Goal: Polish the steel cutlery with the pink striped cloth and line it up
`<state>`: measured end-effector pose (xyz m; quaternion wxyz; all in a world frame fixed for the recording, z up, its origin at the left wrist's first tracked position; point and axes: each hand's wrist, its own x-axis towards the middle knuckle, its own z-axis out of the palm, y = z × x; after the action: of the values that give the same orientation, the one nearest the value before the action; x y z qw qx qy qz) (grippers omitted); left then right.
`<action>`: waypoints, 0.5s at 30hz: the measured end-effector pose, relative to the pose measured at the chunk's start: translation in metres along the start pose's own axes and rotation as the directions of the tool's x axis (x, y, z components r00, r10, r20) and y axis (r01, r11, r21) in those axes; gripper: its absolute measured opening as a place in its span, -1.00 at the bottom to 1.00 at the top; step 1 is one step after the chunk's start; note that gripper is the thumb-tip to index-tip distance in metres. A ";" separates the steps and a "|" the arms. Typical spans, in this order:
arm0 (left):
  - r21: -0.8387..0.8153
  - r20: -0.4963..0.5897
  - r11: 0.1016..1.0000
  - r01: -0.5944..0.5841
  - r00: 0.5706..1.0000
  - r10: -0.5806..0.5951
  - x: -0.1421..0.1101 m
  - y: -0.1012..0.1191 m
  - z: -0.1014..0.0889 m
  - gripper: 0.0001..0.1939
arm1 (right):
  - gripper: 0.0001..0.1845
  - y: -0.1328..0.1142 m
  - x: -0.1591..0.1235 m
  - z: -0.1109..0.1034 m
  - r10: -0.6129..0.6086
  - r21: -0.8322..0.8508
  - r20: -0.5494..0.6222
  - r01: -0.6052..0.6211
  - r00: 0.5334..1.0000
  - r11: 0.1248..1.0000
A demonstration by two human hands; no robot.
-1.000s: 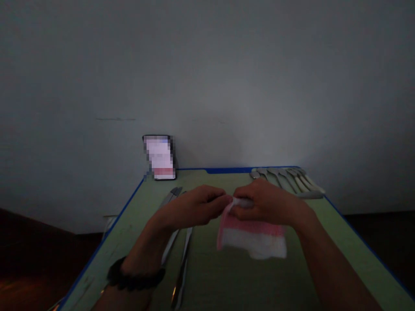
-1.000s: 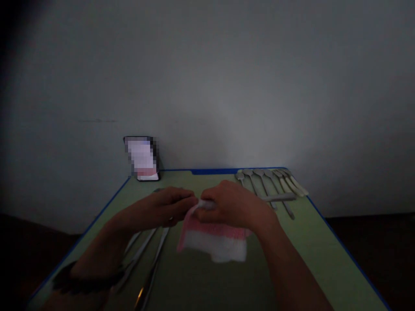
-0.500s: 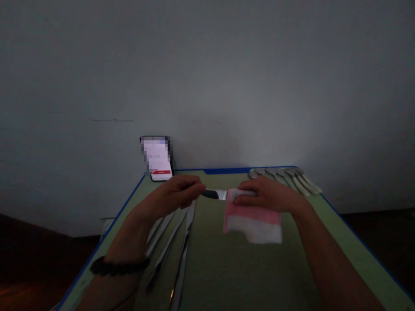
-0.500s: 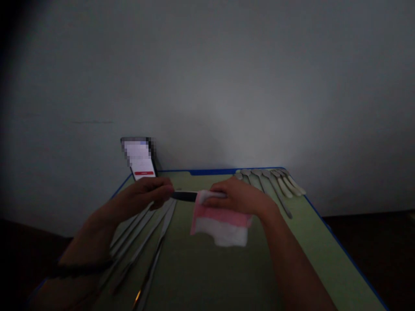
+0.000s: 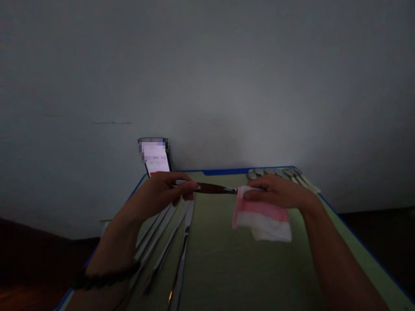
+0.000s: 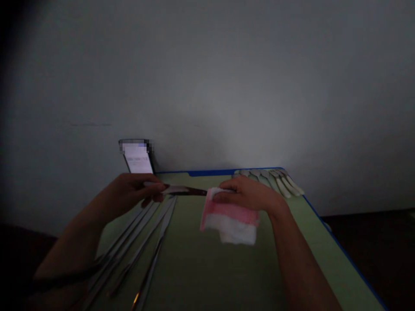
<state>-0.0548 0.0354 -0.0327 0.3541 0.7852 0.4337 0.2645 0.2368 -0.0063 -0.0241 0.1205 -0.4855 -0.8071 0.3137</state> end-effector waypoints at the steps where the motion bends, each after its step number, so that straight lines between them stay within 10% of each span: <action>1: -0.003 -0.029 1.000 0.007 1.000 -0.007 0.000 -0.003 -0.001 -0.75 | -0.59 0.003 -0.001 -0.001 0.014 0.014 0.002 -0.014 1.000 1.000; 8: -0.424 -0.364 0.905 0.027 0.910 -0.197 0.012 -0.011 0.018 -0.74 | -0.53 0.022 -0.012 -0.009 0.042 0.077 -0.073 -0.037 0.996 0.996; 15: -0.814 -0.337 0.563 -0.144 0.906 -0.255 0.028 0.003 0.053 -0.84 | -0.55 0.011 -0.004 -0.005 -0.032 -0.037 -0.149 0.027 0.988 0.999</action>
<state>-0.0012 0.0413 -0.0597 0.5857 0.4375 0.3497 0.5859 0.2495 -0.0042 -0.0268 0.1769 -0.4977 -0.8082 0.2605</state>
